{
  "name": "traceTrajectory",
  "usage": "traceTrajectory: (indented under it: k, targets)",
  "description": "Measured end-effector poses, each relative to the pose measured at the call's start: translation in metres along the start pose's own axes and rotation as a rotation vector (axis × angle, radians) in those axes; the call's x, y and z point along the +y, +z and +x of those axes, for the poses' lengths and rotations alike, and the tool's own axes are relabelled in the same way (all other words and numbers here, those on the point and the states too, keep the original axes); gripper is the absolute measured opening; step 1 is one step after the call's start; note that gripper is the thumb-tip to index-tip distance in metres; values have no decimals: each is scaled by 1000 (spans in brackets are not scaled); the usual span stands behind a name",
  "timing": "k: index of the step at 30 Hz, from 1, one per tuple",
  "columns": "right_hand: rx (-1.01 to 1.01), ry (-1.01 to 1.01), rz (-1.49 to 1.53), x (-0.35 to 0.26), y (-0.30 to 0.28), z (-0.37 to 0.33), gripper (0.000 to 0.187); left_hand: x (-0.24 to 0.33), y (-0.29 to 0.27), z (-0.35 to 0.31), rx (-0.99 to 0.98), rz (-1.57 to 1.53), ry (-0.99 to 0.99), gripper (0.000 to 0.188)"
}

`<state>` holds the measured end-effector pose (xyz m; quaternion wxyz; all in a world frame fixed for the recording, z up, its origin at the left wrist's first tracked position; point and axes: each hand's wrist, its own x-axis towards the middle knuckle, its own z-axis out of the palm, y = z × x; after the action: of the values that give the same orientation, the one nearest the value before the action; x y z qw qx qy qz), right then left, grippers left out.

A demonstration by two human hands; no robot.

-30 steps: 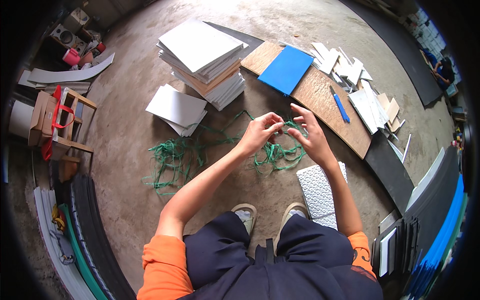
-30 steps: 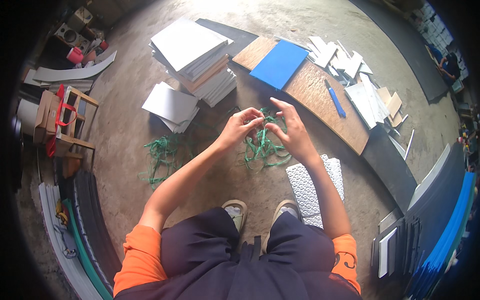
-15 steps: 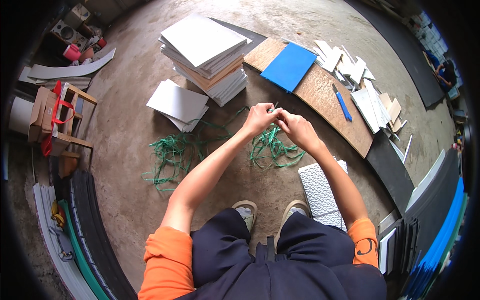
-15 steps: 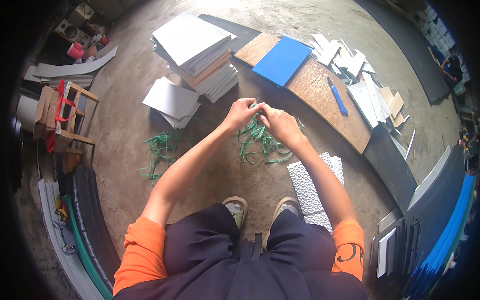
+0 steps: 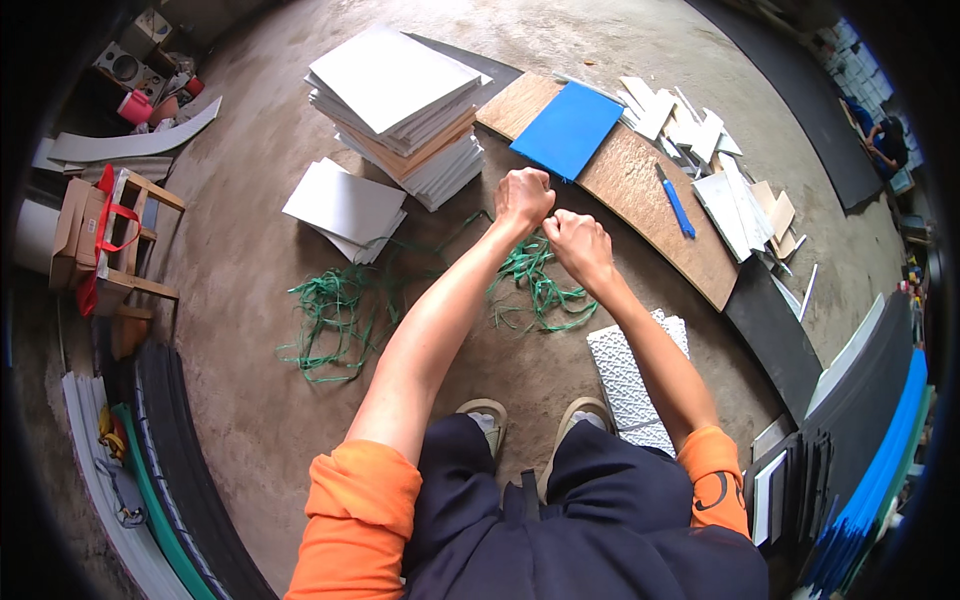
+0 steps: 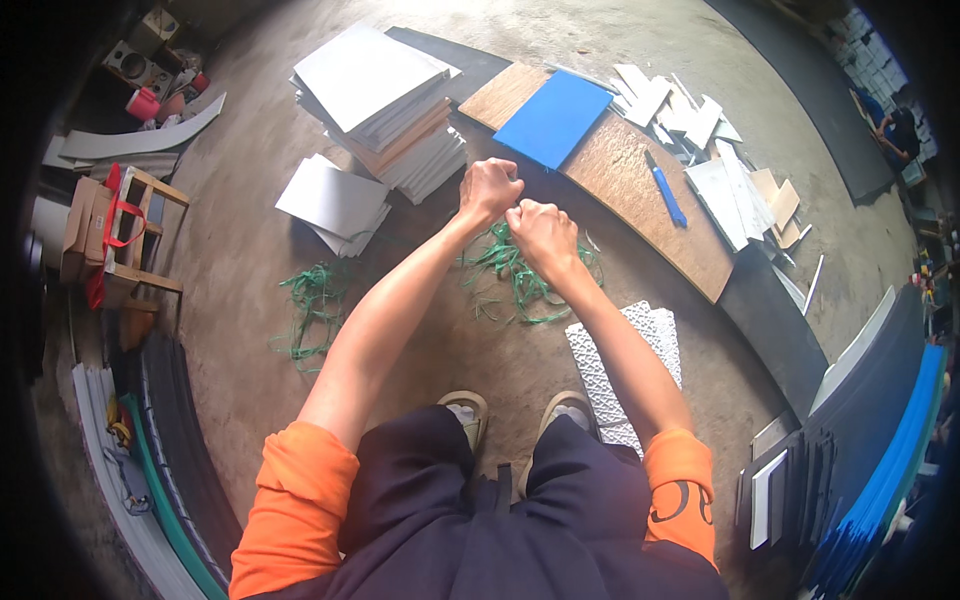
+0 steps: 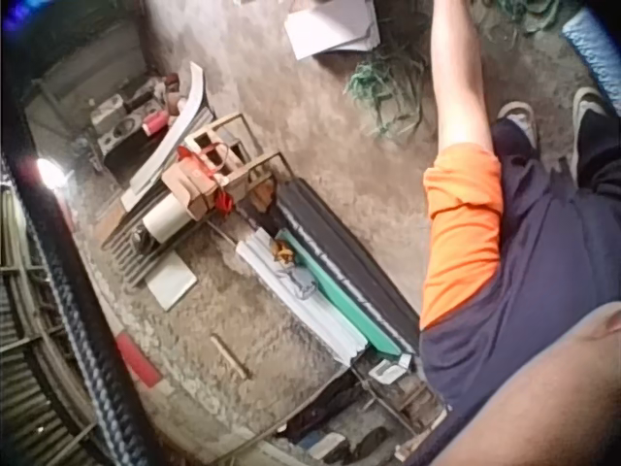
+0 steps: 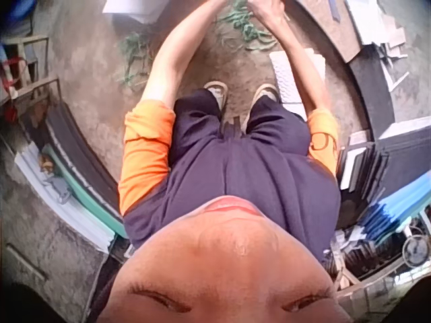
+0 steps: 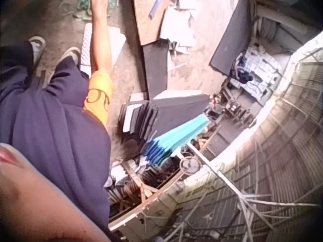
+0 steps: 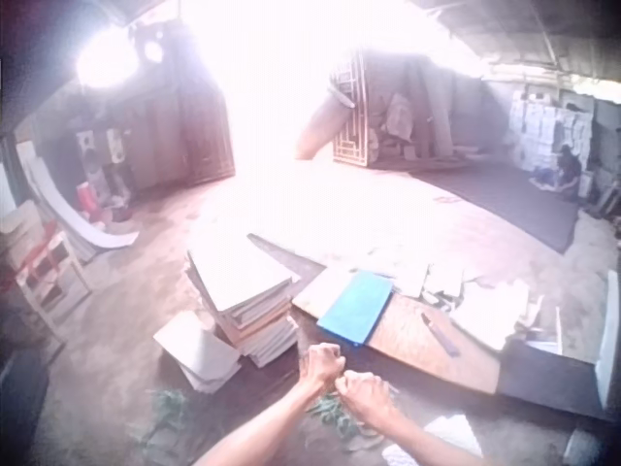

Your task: The person untangles a bundle of green straps by hand, repeatedly pulling and separating loops. They work over a cluttered workshop floor with stacks of boards and tools nearby, occasionally adjusting the strap bundle to isolate knots.

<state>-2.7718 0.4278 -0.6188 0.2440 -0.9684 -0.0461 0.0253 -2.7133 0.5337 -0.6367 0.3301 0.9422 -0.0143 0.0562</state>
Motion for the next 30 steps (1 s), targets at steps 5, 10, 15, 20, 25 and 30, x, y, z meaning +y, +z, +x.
traceTrajectory:
  k: [5, 10, 15, 20, 25, 30]
  targets:
    - [7, 26, 184, 9, 6, -14, 32, 1, 8, -8, 47, 0, 98, 10]
    - [-28, -22, 498, 33, -8, -21, 30, -19, -16, -15, -357, -347, 179, 36]
    - [-110, 152, 1294, 93, -15, 6, 36, -45, -19, -45, -697, -825, 65, 25]
    - [-420, 28, 1273, 60, 32, -12, 68, -30, -14, -48, -516, -1244, -139, 21]
    - [-314, -93, 1004, 48, 35, -10, 33, -28, -20, -45, -504, -1187, -183, 23]
    - [-232, -97, 916, 52, 30, -4, 20, -35, -17, -45, -505, -1106, -178, 29]
